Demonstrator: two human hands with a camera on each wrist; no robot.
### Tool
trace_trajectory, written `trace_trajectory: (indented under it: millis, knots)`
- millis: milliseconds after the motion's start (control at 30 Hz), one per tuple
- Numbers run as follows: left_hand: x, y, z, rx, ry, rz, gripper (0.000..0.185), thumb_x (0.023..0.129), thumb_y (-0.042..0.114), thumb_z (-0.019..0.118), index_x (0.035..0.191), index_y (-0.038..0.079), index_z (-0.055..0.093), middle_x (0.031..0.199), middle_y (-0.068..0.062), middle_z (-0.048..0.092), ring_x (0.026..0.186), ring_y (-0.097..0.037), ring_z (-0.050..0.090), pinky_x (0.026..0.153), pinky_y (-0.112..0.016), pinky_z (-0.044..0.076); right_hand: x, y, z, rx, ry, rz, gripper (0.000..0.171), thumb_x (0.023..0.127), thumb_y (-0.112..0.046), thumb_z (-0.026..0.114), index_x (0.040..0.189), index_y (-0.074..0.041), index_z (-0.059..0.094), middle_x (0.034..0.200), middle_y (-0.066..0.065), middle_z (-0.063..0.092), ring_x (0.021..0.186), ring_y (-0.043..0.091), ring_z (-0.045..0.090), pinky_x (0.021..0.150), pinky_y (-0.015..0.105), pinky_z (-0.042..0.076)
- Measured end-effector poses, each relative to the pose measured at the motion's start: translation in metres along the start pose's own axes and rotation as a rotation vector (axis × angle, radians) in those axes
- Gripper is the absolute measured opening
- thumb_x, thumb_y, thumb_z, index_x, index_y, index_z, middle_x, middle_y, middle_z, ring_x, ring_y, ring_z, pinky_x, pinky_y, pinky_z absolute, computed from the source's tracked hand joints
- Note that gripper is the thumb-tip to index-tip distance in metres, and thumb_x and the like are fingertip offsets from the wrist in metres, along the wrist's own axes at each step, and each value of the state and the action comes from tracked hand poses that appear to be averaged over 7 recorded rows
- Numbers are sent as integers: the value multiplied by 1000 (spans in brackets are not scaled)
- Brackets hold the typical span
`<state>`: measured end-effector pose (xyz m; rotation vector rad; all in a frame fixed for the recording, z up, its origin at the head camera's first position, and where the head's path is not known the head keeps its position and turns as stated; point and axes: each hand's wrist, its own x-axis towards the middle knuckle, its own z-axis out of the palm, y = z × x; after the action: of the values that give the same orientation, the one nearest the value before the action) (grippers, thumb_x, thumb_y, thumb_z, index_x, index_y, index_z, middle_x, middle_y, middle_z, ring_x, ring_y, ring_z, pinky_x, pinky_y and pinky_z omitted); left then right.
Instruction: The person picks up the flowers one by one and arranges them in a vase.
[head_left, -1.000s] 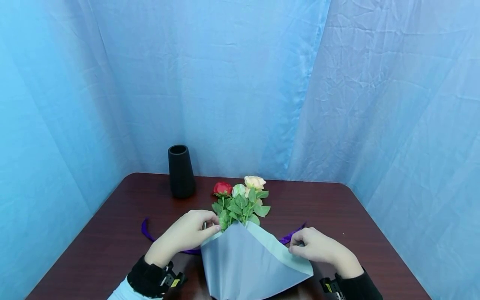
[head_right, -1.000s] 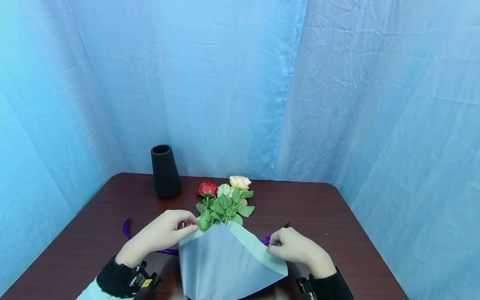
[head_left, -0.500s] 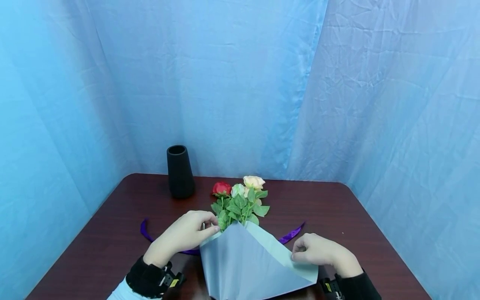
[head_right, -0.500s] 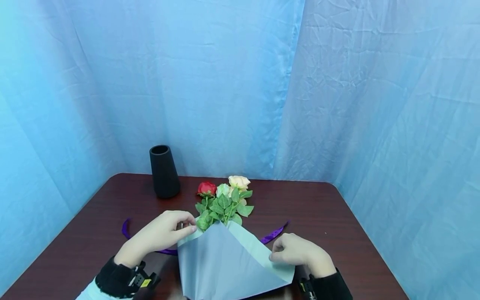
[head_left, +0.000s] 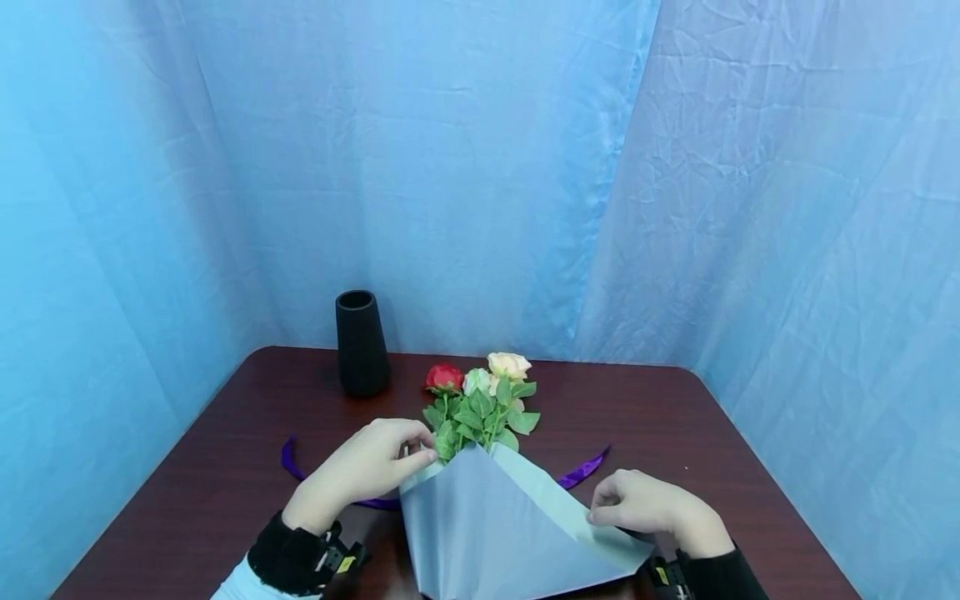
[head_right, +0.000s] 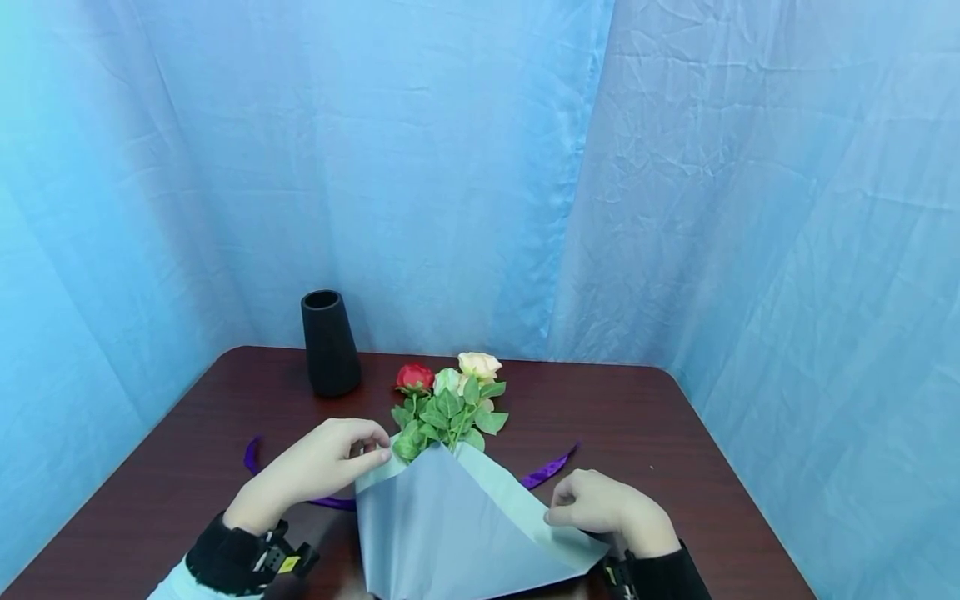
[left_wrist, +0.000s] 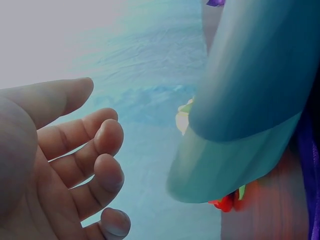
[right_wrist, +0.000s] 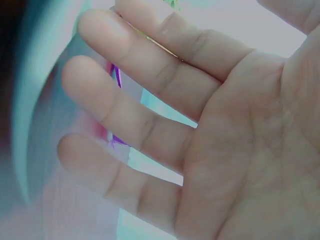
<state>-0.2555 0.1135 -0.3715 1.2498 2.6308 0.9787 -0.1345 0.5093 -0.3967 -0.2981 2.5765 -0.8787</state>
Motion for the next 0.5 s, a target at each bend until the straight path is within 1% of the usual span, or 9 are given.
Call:
trace_trajectory:
  millis: [100,167,233,367,500]
  knots:
    - [-2,1,-3,2,18,-3,11,92,39,60,99,32,65,80,19,57,66,-3,53,61,-25,46,-4,-2,-2,-2,13,-3,18,91,-33,60,89,-18,71,78,-5,66,62,7,50,56,28,43]
    - [-3,2,-6,1,34,-8,11,92,38,60,99,32,66,80,20,57,68,-2,53,62,-25,47,-6,-3,-5,-9,25,-6,19,92,-34,60,90,-18,71,81,-4,67,63,7,52,56,29,43]
    - [-4,3,-9,-2,54,-7,10,92,36,61,98,30,66,80,20,58,68,-2,53,62,-25,47,-9,-7,-7,-19,42,-9,20,92,-35,60,91,-18,70,80,-4,66,62,6,51,56,29,43]
    - [-7,2,-15,-2,83,-23,6,91,36,62,95,33,66,78,21,58,67,-2,53,61,-25,47,-13,-16,-11,-48,90,-12,21,91,-38,60,87,-19,67,72,-5,61,57,6,47,52,28,42]
    - [-8,2,-19,-1,93,-52,6,91,39,62,94,35,64,78,20,58,68,-3,53,61,-25,47,-13,-24,-14,-78,143,-24,20,91,-41,60,86,-22,63,71,-5,60,59,7,50,53,28,44]
